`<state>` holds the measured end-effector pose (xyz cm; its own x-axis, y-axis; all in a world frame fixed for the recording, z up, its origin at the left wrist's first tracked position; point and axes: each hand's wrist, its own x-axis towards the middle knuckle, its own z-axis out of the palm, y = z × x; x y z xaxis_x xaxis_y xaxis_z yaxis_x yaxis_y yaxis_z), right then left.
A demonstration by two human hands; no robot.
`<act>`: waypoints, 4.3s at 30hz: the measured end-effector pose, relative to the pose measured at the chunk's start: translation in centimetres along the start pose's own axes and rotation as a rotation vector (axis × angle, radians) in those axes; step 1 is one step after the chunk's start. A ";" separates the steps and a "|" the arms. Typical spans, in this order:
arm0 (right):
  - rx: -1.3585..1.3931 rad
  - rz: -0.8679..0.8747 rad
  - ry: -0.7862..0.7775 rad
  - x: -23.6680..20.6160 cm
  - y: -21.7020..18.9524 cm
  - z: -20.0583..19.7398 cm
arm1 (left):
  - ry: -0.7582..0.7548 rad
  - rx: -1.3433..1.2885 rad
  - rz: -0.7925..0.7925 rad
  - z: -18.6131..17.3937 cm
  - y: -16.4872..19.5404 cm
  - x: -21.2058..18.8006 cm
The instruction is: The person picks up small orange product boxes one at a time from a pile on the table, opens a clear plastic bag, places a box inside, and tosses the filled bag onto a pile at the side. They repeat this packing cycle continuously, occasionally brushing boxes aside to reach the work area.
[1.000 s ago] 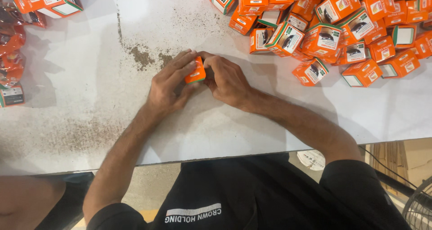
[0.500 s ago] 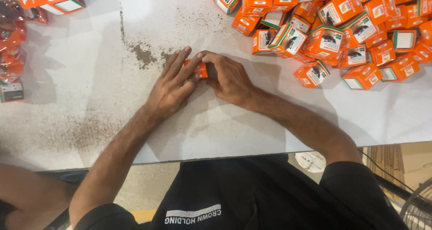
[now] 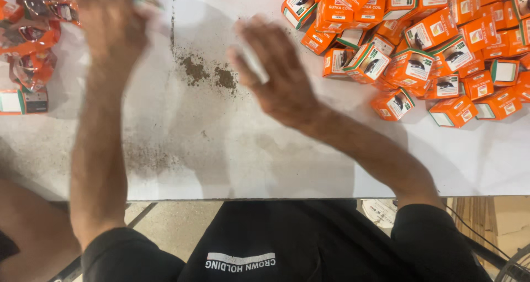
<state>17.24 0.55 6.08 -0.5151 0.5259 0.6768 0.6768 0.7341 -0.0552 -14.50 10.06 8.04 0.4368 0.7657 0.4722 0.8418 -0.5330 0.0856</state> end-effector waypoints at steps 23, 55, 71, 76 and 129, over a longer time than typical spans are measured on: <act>0.863 0.576 -0.285 -4.3 -0.8 1.4 | 0.022 -0.085 -0.266 0.5 -1.8 -6.9; 0.642 0.368 -0.184 -5.7 0.3 1.2 | 0.196 -0.434 0.399 1.7 15.9 -6.4; 0.592 0.383 -0.153 -6.0 -0.8 0.5 | -0.076 -0.981 -0.625 3.4 18.6 -5.1; 0.667 0.488 -0.096 -6.2 -1.5 0.6 | -0.126 -1.047 -0.704 5.1 18.1 -5.0; -0.206 0.171 0.173 -3.1 2.7 -2.4 | 0.211 0.123 -0.297 0.9 -7.8 -11.3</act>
<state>21.95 -0.09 5.57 -0.3002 0.5403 0.7861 0.8473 0.5296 -0.0404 -25.67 5.90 1.23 0.1043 0.7821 0.6144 0.9593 -0.2421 0.1454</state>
